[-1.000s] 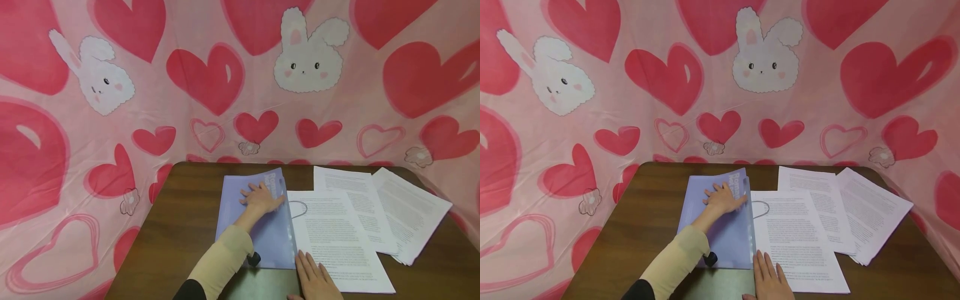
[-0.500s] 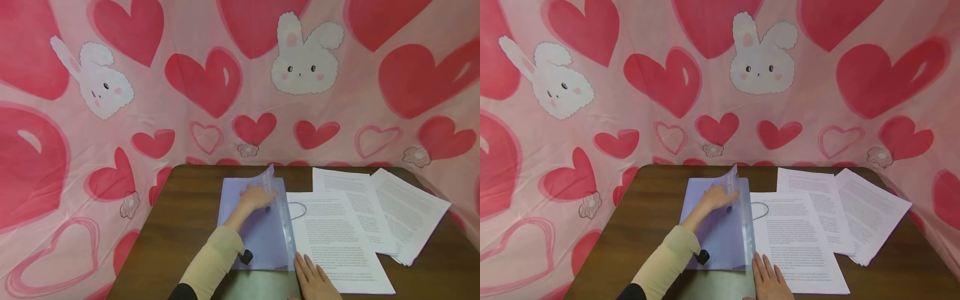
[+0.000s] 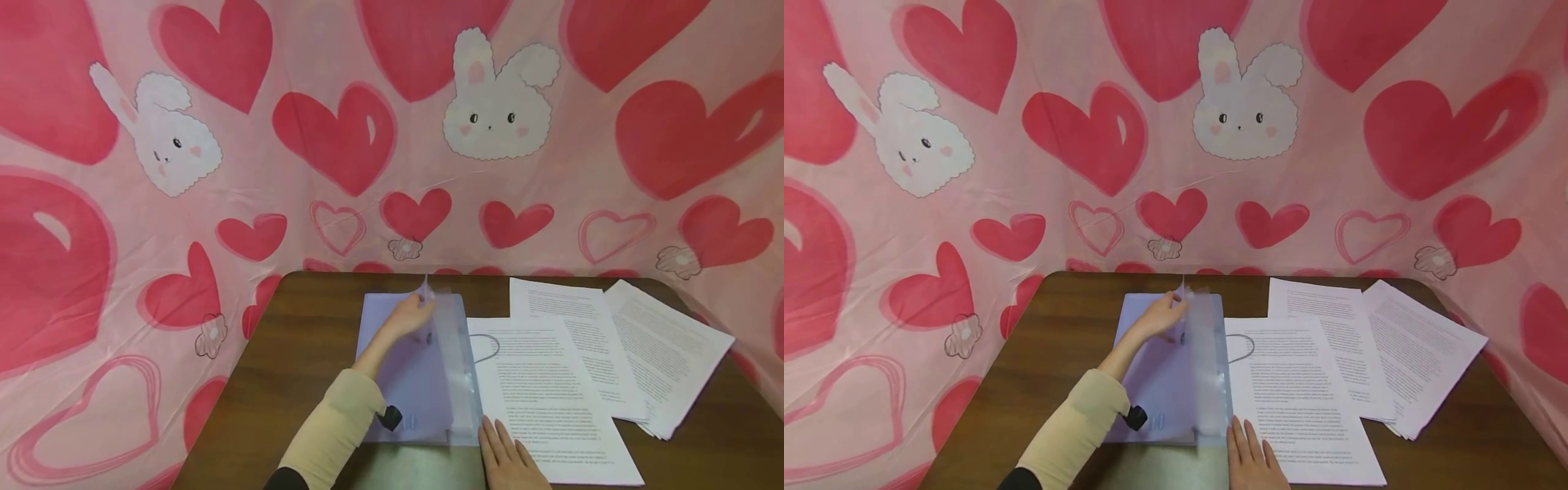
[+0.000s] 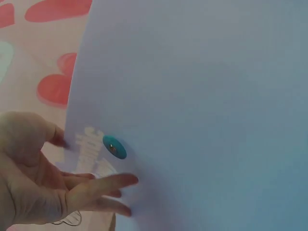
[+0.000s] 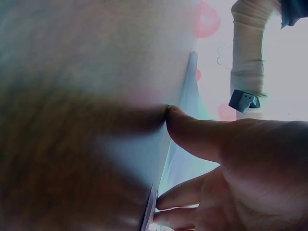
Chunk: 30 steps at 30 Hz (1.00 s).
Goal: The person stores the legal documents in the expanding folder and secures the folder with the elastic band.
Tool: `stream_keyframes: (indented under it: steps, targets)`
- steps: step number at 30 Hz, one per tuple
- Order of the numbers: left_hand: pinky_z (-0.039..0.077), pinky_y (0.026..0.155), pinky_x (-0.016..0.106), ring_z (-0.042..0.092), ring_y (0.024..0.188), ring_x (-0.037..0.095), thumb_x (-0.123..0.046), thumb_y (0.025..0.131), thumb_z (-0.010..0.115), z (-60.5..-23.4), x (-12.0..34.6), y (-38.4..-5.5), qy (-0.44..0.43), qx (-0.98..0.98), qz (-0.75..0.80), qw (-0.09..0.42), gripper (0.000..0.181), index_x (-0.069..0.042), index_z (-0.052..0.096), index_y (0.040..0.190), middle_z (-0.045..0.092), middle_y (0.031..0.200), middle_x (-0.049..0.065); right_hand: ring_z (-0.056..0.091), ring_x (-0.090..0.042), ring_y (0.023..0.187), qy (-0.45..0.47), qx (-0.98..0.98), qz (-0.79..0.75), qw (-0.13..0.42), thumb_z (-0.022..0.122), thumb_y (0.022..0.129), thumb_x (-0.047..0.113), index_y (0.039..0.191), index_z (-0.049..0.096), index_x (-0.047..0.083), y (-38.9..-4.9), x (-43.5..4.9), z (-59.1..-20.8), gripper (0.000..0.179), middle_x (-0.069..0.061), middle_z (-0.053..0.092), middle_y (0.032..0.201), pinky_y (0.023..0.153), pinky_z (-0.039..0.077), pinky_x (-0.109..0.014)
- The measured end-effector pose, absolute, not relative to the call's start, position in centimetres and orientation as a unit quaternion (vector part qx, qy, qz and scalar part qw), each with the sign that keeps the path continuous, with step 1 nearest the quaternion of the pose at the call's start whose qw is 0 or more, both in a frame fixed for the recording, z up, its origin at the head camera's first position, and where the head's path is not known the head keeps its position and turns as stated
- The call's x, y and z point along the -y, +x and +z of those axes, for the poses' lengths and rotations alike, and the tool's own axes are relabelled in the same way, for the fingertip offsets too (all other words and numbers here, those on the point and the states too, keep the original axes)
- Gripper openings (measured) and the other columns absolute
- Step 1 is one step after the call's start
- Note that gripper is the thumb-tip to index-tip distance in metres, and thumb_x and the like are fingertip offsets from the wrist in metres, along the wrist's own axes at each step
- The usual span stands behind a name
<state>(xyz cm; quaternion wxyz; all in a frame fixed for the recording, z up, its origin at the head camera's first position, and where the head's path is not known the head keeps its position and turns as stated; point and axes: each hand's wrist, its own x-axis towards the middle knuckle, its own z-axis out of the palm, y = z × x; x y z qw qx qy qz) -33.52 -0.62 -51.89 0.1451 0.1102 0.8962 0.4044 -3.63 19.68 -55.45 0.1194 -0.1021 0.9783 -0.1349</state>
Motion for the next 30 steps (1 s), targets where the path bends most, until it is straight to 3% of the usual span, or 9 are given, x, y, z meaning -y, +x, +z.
stream_keyframes:
  steps: [3,4,5,8,12,15,18,23,30]
  targets:
    - [0.068,0.088,0.049,0.081,0.084,0.037,-0.046,0.113,0.049,-47.9,0.8,-30.9,0.115,-0.874,0.447,0.153,0.065,0.008,0.048,0.151,0.067,0.133,0.033,0.042,-0.044,0.161,-0.099,-0.979,-0.132,0.122,0.072,0.082,0.082,0.160,0.047,-0.007,-3.6,-19.6,-55.4,0.122,-0.021,0.042,0.174,0.124,0.041,-0.070]
    - [0.068,0.087,0.049,0.081,0.086,0.037,-0.042,0.113,0.050,-47.0,0.8,-30.3,0.120,-0.870,0.454,0.151,0.063,0.010,0.048,0.149,0.067,0.129,0.034,0.042,-0.043,0.161,-0.099,-0.979,-0.132,0.122,0.072,0.082,0.082,0.160,0.047,-0.007,-3.6,-19.6,-55.4,0.122,-0.021,0.042,0.174,0.124,0.041,-0.070]
    - [0.068,0.085,0.046,0.080,0.082,0.033,-0.045,0.113,0.050,-47.3,1.0,-30.5,0.133,-0.863,0.467,0.140,0.064,0.009,0.050,0.147,0.069,0.121,0.027,0.042,-0.043,0.161,-0.099,-0.979,-0.132,0.122,0.072,0.082,0.082,0.160,0.047,-0.007,-3.6,-19.5,-55.5,0.121,-0.021,0.042,0.174,0.124,0.041,-0.070]
    - [0.068,0.092,0.047,0.077,0.106,0.037,-0.038,0.115,0.047,-46.2,1.1,-29.8,0.134,-0.866,0.467,0.116,0.061,0.014,0.050,0.147,0.068,0.125,0.028,0.043,-0.043,0.160,-0.100,-0.979,-0.128,0.121,0.072,0.082,0.082,0.160,0.048,-0.007,-3.7,-19.5,-55.5,0.120,-0.020,0.043,0.173,0.123,0.042,-0.069]
    - [0.068,0.091,0.056,0.066,0.129,0.051,-0.014,0.113,0.041,-43.9,1.4,-28.4,0.105,-0.841,0.512,0.136,0.052,0.017,0.045,0.154,0.056,0.149,0.039,0.044,-0.042,0.160,-0.100,-0.981,-0.119,0.115,0.072,0.082,0.083,0.160,0.049,-0.006,-3.6,-19.5,-55.6,0.120,-0.020,0.044,0.173,0.122,0.044,-0.069]
    - [0.070,0.078,0.050,0.070,0.116,0.046,-0.009,0.112,0.039,-42.9,1.9,-28.0,0.093,-0.812,0.554,0.156,0.050,0.015,0.043,0.156,0.059,0.141,0.038,0.044,-0.042,0.160,-0.100,-0.982,-0.116,0.111,0.071,0.082,0.084,0.159,0.050,-0.006,-3.5,-19.5,-55.7,0.120,-0.020,0.045,0.173,0.122,0.044,-0.068]
    - [0.071,0.074,0.044,0.073,0.102,0.035,-0.008,0.113,0.039,-42.1,2.6,-27.7,0.093,-0.804,0.566,0.155,0.048,0.014,0.047,0.155,0.066,0.129,0.035,0.044,-0.042,0.159,-0.102,-0.982,-0.116,0.106,0.071,0.082,0.083,0.159,0.050,-0.006,-3.5,-19.5,-55.7,0.120,-0.020,0.045,0.173,0.123,0.044,-0.068]
    - [0.071,0.076,0.047,0.073,0.092,0.026,-0.009,0.113,0.039,-41.2,3.8,-27.4,0.097,-0.798,0.579,0.139,0.046,0.012,0.054,0.151,0.071,0.116,0.030,0.045,-0.041,0.159,-0.105,-0.984,-0.111,0.093,0.071,0.081,0.084,0.159,0.051,-0.006,-3.4,-19.6,-55.8,0.120,-0.020,0.046,0.172,0.122,0.045,-0.067]
    - [0.063,0.060,0.030,0.061,0.072,0.013,-0.006,0.111,0.038,-40.5,5.3,-27.2,0.096,-0.795,0.590,0.103,0.041,0.011,0.063,0.139,0.063,0.084,0.003,0.047,-0.040,0.158,-0.105,-0.985,-0.105,0.084,0.071,0.080,0.084,0.159,0.051,-0.005,-3.4,-19.7,-55.7,0.121,-0.018,0.047,0.171,0.121,0.046,-0.066]
